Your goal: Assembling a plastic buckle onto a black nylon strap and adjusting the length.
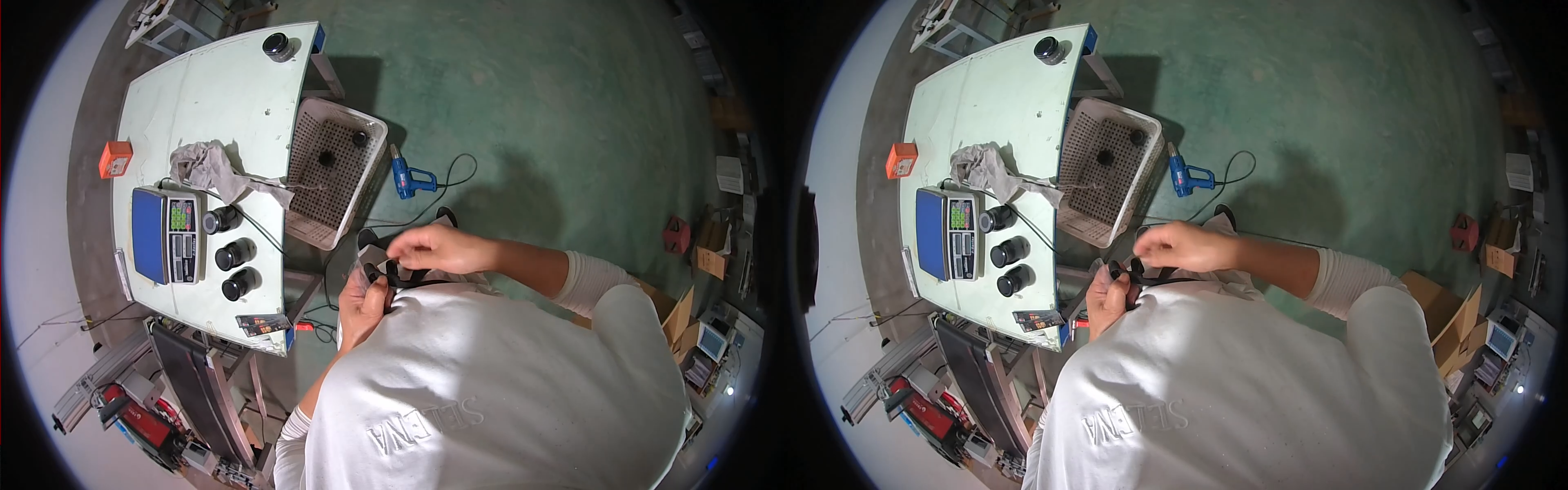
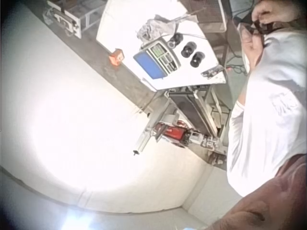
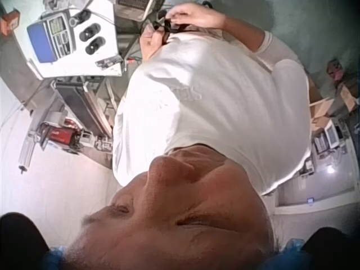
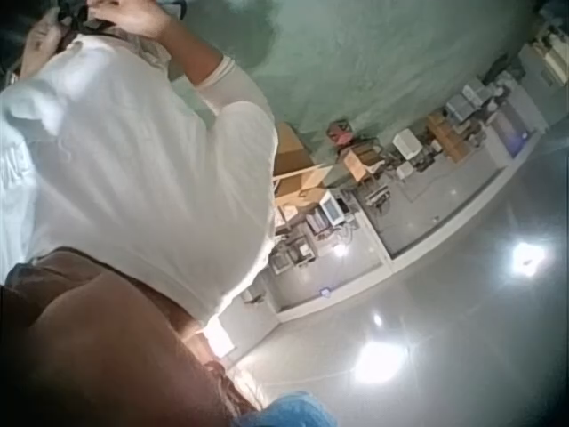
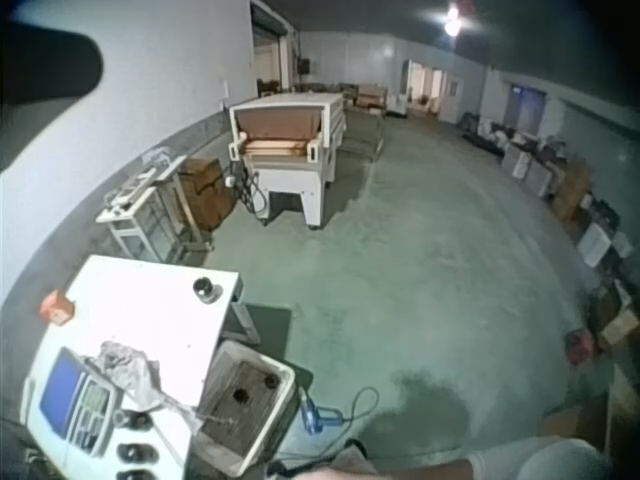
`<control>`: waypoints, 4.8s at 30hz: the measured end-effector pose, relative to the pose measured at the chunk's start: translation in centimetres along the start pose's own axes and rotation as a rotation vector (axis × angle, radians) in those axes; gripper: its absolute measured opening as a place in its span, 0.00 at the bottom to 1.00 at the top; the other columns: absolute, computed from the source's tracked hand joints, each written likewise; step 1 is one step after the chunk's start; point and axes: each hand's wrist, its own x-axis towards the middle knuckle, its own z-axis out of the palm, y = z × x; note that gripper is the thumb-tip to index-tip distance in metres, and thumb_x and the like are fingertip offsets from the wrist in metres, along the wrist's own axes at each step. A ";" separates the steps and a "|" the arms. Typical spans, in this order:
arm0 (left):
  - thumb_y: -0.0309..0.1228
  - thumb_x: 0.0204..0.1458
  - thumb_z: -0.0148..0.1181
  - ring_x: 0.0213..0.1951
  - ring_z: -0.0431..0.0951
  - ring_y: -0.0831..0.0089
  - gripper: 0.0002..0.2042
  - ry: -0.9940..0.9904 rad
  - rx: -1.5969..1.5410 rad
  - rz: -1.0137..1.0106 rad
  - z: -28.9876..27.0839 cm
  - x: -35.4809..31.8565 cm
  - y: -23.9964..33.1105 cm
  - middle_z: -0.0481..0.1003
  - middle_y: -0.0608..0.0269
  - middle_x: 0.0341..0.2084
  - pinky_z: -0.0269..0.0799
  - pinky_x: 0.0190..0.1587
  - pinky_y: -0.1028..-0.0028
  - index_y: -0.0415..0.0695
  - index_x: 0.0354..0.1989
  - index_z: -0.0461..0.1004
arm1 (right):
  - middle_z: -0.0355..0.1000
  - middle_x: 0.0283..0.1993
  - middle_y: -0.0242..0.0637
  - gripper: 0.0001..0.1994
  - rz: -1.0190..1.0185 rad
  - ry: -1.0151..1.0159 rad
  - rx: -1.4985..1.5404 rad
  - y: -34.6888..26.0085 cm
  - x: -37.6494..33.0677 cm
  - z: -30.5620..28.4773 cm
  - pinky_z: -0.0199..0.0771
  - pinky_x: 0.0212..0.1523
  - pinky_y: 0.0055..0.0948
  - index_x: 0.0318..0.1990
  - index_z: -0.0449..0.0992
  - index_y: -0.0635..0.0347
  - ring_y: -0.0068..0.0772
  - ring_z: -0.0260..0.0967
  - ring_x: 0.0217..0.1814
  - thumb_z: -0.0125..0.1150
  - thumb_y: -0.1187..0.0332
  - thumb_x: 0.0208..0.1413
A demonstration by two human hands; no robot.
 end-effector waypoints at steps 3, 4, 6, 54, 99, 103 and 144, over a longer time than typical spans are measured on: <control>0.27 0.45 0.47 0.16 0.53 0.87 0.01 -0.017 -0.014 -0.020 0.0 0.0 0.3 0.59 0.76 0.14 0.46 0.18 0.84 0.44 0.25 0.65 | 0.67 0.41 0.35 0.11 -0.091 -0.148 -0.138 1.7 0.0 -0.2 0.62 0.45 0.24 0.42 0.69 0.63 0.25 0.63 0.43 0.49 0.70 0.52; 0.26 0.45 0.46 0.16 0.53 0.87 0.01 -0.014 -0.032 -0.038 0.1 0.0 0.4 0.59 0.76 0.14 0.46 0.18 0.84 0.45 0.24 0.64 | 0.68 0.40 0.36 0.11 -0.186 -0.118 -0.208 2.1 0.2 -0.3 0.62 0.44 0.25 0.41 0.70 0.64 0.27 0.64 0.43 0.50 0.71 0.50; 0.26 0.47 0.47 0.17 0.55 0.86 0.01 -0.042 -0.052 -0.037 -0.4 0.0 0.1 0.60 0.75 0.15 0.48 0.19 0.84 0.43 0.27 0.65 | 0.69 0.40 0.38 0.11 -0.284 -0.089 -0.277 2.7 0.5 -0.4 0.63 0.44 0.27 0.40 0.70 0.64 0.29 0.65 0.42 0.50 0.72 0.49; 0.24 0.47 0.46 0.18 0.56 0.82 0.02 0.101 -0.200 -0.017 -1.2 0.1 -1.1 0.61 0.71 0.17 0.53 0.22 0.81 0.42 0.24 0.64 | 0.66 0.35 0.38 0.10 0.023 0.248 -0.493 10.0 -11.3 -0.4 0.62 0.38 0.30 0.40 0.69 0.59 0.36 0.63 0.40 0.51 0.67 0.50; 0.30 0.47 0.46 0.17 0.58 0.81 0.05 0.089 -0.378 -0.138 -2.5 -0.7 1.0 0.59 0.69 0.15 0.53 0.19 0.82 0.42 0.28 0.62 | 0.63 0.19 0.36 0.07 -0.225 0.478 -0.582 -0.9 -6.1 2.2 0.60 0.25 0.25 0.30 0.72 0.62 0.28 0.61 0.22 0.52 0.68 0.49; 0.33 0.47 0.43 0.16 0.57 0.83 0.08 0.229 -0.419 -0.003 -3.3 -0.4 2.8 0.58 0.71 0.13 0.53 0.18 0.83 0.43 0.31 0.61 | 0.64 0.18 0.33 0.09 -0.127 0.212 -0.350 -0.1 -2.5 3.7 0.60 0.24 0.24 0.28 0.71 0.63 0.22 0.62 0.22 0.49 0.67 0.52; 0.31 0.48 0.55 0.24 0.60 0.87 0.07 0.065 -0.304 -0.148 -2.4 -2.5 -1.8 0.64 0.73 0.22 0.55 0.26 0.85 0.43 0.32 0.66 | 0.61 0.38 0.36 0.12 -0.532 0.538 -0.315 2.2 1.0 6.8 0.61 0.41 0.27 0.39 0.70 0.60 0.30 0.57 0.44 0.57 0.66 0.46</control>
